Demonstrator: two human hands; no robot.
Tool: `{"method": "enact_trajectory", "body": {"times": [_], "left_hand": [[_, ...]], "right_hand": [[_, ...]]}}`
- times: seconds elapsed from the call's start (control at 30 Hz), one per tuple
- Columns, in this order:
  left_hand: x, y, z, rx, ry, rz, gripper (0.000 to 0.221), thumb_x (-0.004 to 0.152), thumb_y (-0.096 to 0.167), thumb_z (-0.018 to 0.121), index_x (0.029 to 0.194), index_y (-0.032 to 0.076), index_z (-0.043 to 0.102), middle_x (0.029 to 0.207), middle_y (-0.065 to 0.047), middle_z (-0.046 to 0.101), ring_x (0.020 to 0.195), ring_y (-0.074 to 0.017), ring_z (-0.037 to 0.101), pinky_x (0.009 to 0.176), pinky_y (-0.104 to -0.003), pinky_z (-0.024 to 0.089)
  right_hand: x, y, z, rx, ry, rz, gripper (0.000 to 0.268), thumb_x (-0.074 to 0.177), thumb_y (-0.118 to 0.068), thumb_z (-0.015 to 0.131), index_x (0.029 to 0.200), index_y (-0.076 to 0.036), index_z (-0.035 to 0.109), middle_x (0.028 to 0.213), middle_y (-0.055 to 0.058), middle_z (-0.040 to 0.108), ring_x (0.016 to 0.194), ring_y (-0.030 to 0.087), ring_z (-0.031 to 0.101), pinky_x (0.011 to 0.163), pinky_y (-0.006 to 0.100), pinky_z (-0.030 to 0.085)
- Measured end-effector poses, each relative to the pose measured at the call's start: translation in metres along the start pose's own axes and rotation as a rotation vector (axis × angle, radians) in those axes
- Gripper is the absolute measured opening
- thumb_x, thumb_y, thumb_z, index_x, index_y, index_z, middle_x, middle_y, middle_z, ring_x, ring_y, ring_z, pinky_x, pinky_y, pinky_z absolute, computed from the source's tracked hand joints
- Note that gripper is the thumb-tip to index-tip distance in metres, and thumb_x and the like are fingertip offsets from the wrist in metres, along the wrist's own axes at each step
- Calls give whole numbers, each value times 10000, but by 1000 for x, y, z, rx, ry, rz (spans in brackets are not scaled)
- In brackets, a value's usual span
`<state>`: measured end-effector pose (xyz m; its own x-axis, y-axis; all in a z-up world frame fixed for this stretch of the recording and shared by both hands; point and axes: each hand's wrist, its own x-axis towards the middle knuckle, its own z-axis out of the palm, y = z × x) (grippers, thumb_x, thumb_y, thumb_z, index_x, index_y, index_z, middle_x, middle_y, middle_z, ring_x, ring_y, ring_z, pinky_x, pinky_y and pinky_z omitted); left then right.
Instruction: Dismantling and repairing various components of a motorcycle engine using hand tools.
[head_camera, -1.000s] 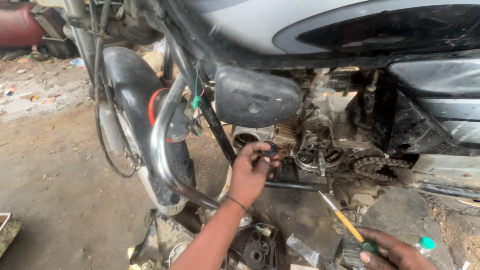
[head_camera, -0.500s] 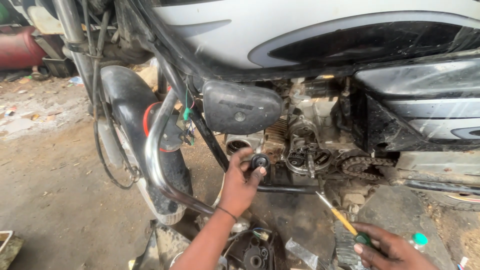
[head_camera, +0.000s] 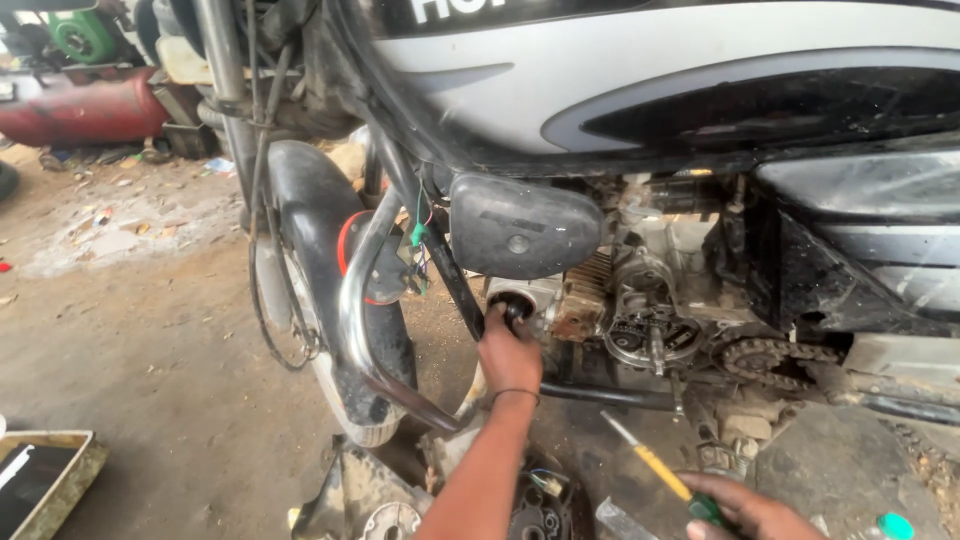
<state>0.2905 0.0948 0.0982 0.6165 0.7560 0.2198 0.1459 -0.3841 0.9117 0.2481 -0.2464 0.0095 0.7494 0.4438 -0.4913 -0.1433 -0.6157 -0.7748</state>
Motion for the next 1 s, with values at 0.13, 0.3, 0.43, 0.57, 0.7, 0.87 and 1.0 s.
{"method": "enact_trajectory", "body": {"times": [0.13,0.3,0.43,0.57,0.7,0.87,1.0], "left_hand": [[1,2,6,-86,84,-43,341,891,79,656,1230,47,648,1052,-289,707,975,-463,689,831,-508,557],[10,-18,9,-79,86,287,316,861,10,655,1170,55,709,1109,-247,727,1018,-448,691,878,-488,544],[3,-12,6,-26,33,231,331,883,6,640,1195,89,712,1169,-233,700,1062,-443,662,899,-488,532],[-8,5,6,150,-5,240,448,823,-4,657,1247,140,681,1350,-227,576,1120,-453,625,888,-513,525],[-15,11,5,255,-33,201,461,834,8,654,1268,163,655,1398,-213,504,1106,-446,642,887,-515,544],[-19,24,0,241,-44,172,543,779,-3,666,1303,126,605,1377,-220,499,1065,-461,636,863,-525,535],[-12,24,5,112,70,28,407,871,102,670,1273,101,604,1254,-208,637,1062,-451,641,863,-535,518]], "right_hand": [[62,83,-30,-16,-88,-127,664,903,-300,724,1541,-229,553,1534,69,529,1457,258,490,1212,459,367],[209,245,-75,-192,-332,-326,578,1001,-268,653,1530,-121,473,1580,117,462,1537,250,361,1267,451,265],[205,253,-68,-190,-418,-150,600,1012,-282,653,1550,-146,425,1625,90,426,1560,226,309,1288,433,228],[172,241,-70,-52,-468,-65,664,992,-282,697,1564,-156,384,1625,101,386,1570,233,304,1294,431,252],[145,226,-76,-196,-419,-158,716,979,-302,715,1598,-180,378,1639,89,364,1572,228,286,1290,426,239],[170,255,-87,-238,-409,-154,722,979,-344,707,1589,-181,358,1649,89,370,1573,232,288,1294,434,242],[214,306,-80,-297,-427,-222,689,1006,-398,653,1582,-173,347,1663,80,374,1574,226,285,1291,429,236]]}}
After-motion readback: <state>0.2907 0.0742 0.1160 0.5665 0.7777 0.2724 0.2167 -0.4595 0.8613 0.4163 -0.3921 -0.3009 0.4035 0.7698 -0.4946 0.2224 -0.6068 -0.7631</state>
